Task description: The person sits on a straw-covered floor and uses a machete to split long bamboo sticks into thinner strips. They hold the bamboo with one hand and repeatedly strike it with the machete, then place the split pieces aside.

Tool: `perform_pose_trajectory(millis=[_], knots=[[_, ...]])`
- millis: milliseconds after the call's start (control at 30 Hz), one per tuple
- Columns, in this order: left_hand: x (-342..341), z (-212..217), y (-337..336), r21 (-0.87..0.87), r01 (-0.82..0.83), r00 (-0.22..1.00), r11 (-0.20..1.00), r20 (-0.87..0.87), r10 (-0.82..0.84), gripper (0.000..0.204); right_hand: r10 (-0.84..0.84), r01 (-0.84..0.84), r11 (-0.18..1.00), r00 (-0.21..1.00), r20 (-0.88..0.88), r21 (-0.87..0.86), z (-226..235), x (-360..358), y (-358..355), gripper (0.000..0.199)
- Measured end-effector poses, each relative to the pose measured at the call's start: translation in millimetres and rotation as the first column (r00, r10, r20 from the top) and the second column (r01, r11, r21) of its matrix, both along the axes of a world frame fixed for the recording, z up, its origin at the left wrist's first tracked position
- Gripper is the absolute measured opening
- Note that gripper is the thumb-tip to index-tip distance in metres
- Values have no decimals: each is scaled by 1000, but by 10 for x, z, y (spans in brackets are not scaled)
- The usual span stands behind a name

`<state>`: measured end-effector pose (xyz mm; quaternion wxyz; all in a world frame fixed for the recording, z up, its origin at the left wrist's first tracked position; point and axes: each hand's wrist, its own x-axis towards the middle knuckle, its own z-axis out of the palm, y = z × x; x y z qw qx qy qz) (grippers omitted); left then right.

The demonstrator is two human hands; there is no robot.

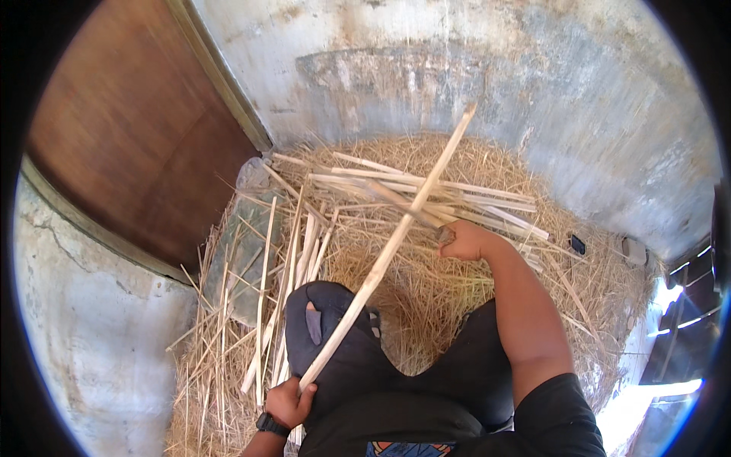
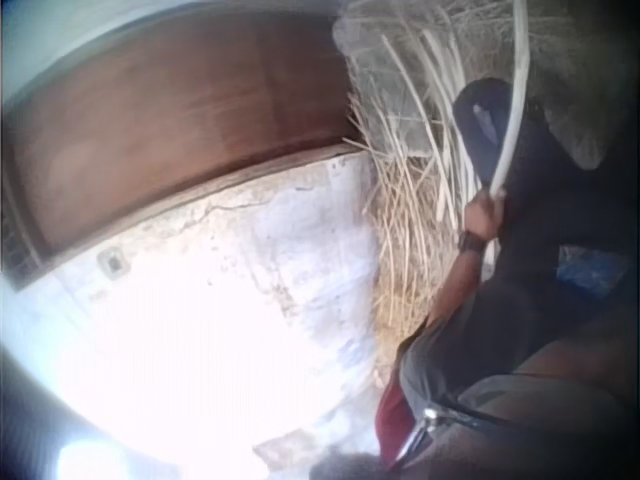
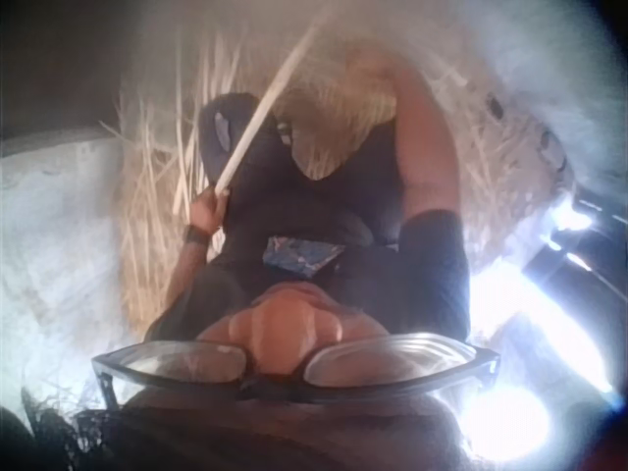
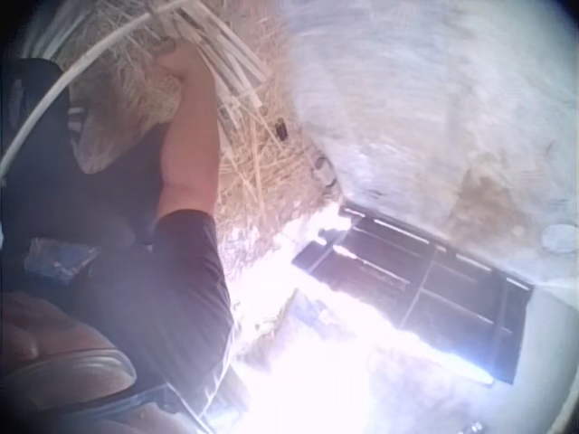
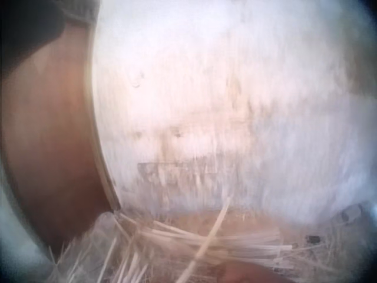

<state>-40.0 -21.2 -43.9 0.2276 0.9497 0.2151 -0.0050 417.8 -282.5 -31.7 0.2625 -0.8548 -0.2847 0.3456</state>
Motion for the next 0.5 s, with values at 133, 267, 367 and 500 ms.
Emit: perform_pose_trajectory(millis=[133,267,367,500], knots=[[4,79,10,-46,-3,1000,999,-21,2,44,-54,39,990,992,114,135,-19,-75,34,41],[53,73,-9,-15,9,999,1000,-34,-10,45,315,-307,948,888,334,-79,93,-441,183,51],[-28,14,53,-2,27,999,1000,-21,-27,46,435,-410,900,838,330,-145,405,-743,322,48],[-3,-25,32,62,35,999,998,0,-35,46,136,-153,985,972,193,76,56,-208,84,47]])
